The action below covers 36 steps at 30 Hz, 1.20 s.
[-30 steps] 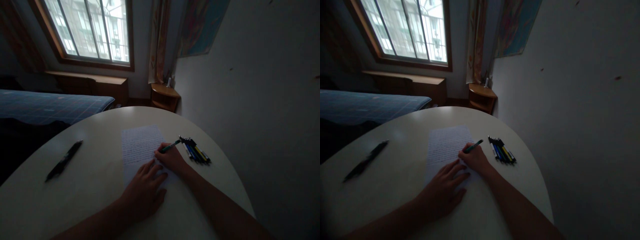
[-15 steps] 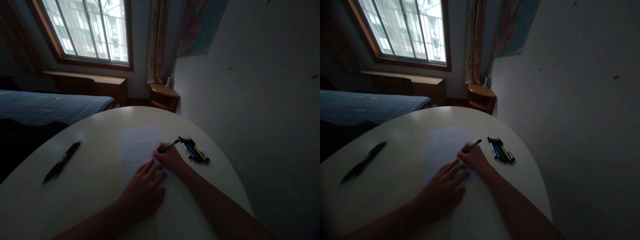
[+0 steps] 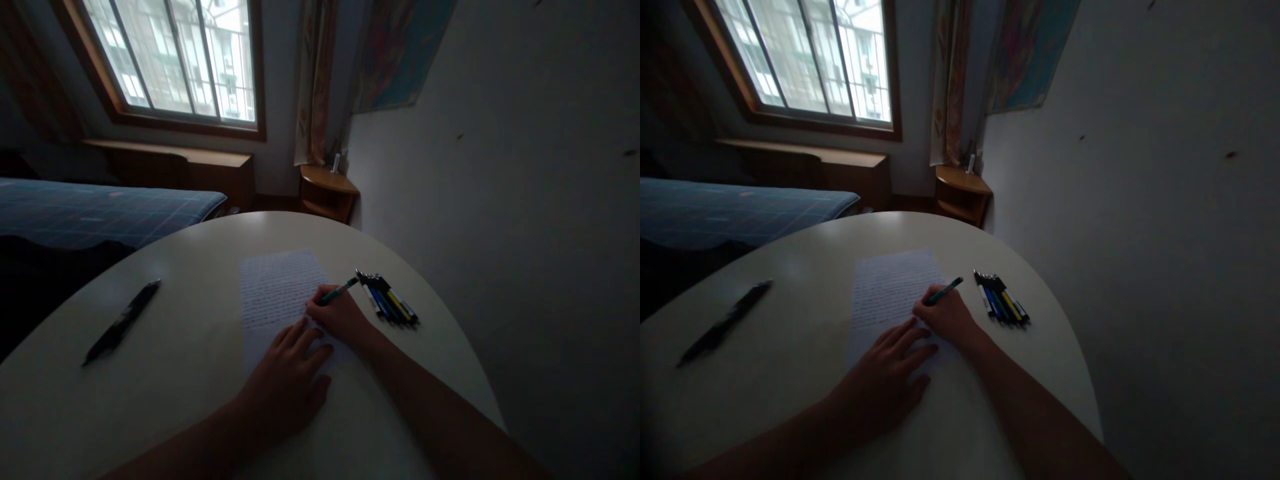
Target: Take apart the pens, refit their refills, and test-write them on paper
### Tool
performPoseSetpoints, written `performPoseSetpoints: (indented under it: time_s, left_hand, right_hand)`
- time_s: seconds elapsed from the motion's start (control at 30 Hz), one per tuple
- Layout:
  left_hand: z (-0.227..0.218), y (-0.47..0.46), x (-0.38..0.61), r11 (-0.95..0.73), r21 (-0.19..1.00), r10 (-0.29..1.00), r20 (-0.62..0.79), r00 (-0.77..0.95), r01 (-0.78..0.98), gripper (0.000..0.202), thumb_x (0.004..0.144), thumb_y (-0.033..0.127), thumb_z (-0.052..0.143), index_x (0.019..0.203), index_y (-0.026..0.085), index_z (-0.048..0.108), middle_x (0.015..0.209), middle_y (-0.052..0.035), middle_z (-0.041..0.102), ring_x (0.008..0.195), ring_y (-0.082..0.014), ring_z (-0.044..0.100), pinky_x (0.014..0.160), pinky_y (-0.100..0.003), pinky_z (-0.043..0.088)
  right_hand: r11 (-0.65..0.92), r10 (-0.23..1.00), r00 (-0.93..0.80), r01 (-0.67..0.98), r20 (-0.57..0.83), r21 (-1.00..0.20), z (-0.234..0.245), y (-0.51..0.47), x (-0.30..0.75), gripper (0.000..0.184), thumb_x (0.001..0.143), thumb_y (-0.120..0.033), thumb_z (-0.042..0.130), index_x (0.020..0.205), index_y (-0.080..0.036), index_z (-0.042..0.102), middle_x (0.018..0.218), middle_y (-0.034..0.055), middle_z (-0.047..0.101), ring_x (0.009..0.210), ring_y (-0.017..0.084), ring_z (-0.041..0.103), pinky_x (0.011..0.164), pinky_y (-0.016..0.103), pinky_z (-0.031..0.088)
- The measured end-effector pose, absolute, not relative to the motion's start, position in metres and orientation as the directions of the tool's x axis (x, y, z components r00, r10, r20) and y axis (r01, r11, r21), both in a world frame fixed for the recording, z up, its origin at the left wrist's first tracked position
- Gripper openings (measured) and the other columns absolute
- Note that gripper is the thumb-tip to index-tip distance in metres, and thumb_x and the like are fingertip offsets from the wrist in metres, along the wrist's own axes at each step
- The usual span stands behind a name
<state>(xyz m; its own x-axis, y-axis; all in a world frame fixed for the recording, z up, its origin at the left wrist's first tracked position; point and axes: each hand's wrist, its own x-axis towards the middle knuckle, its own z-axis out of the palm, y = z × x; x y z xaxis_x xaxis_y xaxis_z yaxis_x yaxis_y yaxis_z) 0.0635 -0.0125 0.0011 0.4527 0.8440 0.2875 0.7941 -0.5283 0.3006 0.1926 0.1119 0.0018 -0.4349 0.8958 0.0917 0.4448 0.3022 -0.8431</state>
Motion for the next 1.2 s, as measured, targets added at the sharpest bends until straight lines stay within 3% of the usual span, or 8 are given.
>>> performPoseSetpoints:
  time_s: [1.2]
  left_hand:
    - [0.0003, -0.0130, 0.0628, -0.533, 0.299, 0.838, 0.316, 0.445, 0.791, 0.038, 0.084, 0.024, 0.058, 0.122, 0.022, 0.057, 0.127, -0.0101, 0.057, 0.131, -0.0313, 0.042, 0.108, -0.054, 0.039]
  right_hand:
    - [0.300, 0.904, -0.414, 0.438, 0.106, -0.848, -0.0005, 0.1120, 0.1926, 0.013, 0.073, -0.022, 0.061, 0.063, -0.018, 0.055, 0.053, -0.0032, 0.058, 0.049, 0.010, 0.053, 0.051, 0.020, 0.040]
